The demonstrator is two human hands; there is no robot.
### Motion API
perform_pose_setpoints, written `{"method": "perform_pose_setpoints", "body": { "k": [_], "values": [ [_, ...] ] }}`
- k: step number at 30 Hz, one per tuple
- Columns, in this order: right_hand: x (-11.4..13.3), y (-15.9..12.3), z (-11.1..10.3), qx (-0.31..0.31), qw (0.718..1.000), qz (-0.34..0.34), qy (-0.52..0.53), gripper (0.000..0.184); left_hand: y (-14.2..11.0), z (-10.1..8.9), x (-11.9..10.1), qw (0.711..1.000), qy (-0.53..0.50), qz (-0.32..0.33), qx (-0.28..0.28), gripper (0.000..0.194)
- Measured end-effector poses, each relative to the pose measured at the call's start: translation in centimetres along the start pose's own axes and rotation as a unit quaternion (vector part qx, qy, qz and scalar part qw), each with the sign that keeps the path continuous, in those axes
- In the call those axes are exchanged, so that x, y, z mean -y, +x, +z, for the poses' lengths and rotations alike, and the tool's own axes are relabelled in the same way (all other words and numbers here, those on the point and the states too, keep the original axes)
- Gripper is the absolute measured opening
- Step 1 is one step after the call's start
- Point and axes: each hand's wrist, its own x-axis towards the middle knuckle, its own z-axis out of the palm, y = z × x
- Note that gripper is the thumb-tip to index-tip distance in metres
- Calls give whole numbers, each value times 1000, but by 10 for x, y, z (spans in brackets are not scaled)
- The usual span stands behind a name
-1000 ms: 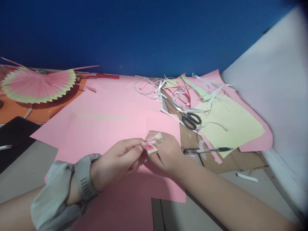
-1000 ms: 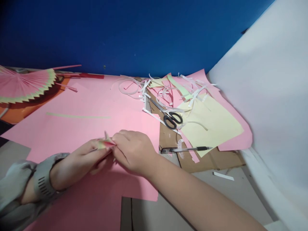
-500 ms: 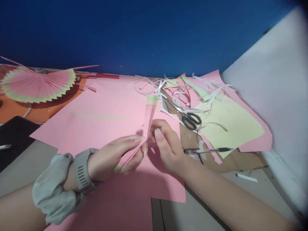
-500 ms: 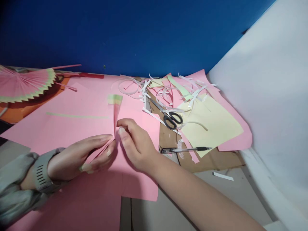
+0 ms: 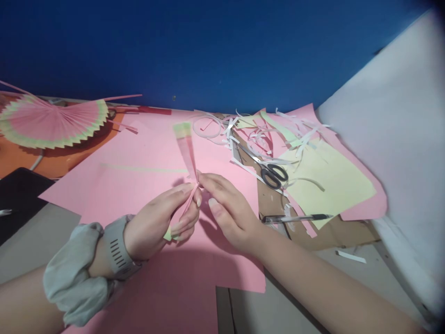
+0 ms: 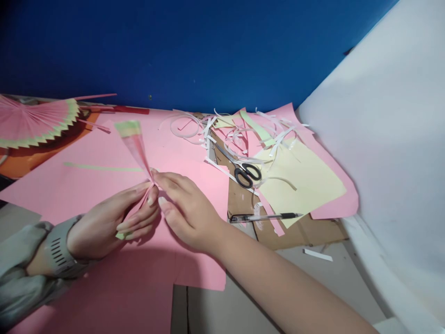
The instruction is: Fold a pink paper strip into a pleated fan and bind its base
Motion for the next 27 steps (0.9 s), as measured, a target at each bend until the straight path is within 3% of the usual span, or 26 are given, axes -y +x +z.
{"method": "perform_pose_setpoints", "body": {
  "k": [13,27],
  "values": [
    [1,1,0,17,1000,6,7,44,1,1,-4,1000,-11,-11,-11,37],
    [4,4,-2,-3,998,-19,-57,32,-1,-8,-5,990,-96,-60,80,41]
  ]
}}
